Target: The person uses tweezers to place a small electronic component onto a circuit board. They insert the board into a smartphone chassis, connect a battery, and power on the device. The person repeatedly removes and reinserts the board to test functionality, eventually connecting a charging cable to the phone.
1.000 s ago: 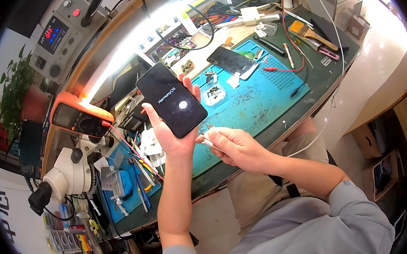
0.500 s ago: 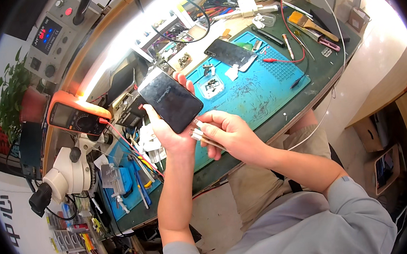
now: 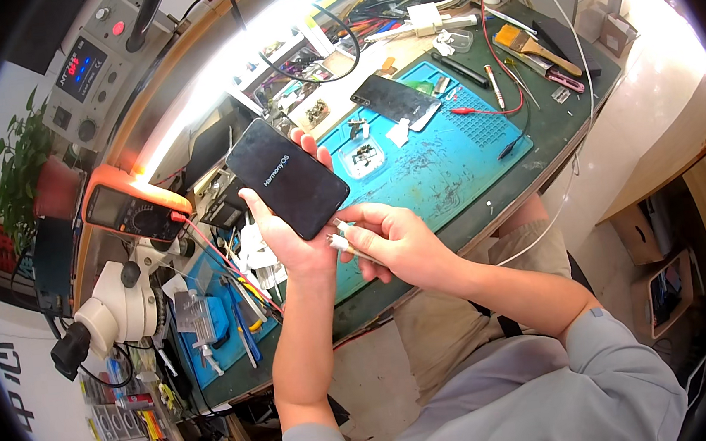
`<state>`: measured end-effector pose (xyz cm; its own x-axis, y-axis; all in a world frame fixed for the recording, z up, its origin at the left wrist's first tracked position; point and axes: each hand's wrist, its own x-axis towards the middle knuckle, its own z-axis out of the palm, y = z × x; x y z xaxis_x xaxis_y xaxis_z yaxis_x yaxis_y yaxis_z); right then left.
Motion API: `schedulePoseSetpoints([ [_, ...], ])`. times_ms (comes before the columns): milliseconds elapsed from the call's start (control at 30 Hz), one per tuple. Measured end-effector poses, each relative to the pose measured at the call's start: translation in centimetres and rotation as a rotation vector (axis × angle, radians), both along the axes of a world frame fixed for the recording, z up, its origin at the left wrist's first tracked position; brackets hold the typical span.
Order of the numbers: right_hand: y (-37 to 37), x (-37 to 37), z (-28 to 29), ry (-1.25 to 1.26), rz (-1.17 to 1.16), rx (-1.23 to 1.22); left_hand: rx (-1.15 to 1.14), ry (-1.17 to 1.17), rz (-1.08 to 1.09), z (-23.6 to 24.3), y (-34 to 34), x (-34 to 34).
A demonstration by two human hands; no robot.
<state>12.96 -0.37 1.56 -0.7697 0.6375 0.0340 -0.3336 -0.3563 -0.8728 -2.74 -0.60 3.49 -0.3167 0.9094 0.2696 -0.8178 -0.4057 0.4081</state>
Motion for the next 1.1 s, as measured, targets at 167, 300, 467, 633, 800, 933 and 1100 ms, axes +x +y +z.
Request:
schedulePoseSetpoints([
  [167,-0.3,0.9,-0.1,0.045,0.033,-0.119,0.030,-0.072,-0.059,-0.1,0.1,-0.5],
  [300,-0.3,1.1,-0.6,0.077,0.038,-0.100,-0.027,-0.101,-0.043,0.2,0.1,-0.5],
  [467,-0.5,1.0,-0.6,0.033,-0.006,-0.063,0.018,-0.064,-0.086,0.1,0.0,-0.3],
  [633,-0.4,0.6,-0.9,0.061,-0.047,-0.086,0.015,-0.072,-0.101,0.1,0.0,-0.3],
  [800,-0.2,0.1,-0.8,-0.008,-0.176,-0.051,-0.006,-0.086,-0.093,0.0,0.0,-0.1],
  [933,-0.1,-0.4,-0.5,-0.038,-0.243,0.002,-0.040,-0.042,-0.036,-0.3,0.0,0.2],
  [1100,0.3,-0.6,-0.9,-0.052,-0.208,0.021,-0.085,-0.038,-0.008,-0.3,0.0,0.3],
])
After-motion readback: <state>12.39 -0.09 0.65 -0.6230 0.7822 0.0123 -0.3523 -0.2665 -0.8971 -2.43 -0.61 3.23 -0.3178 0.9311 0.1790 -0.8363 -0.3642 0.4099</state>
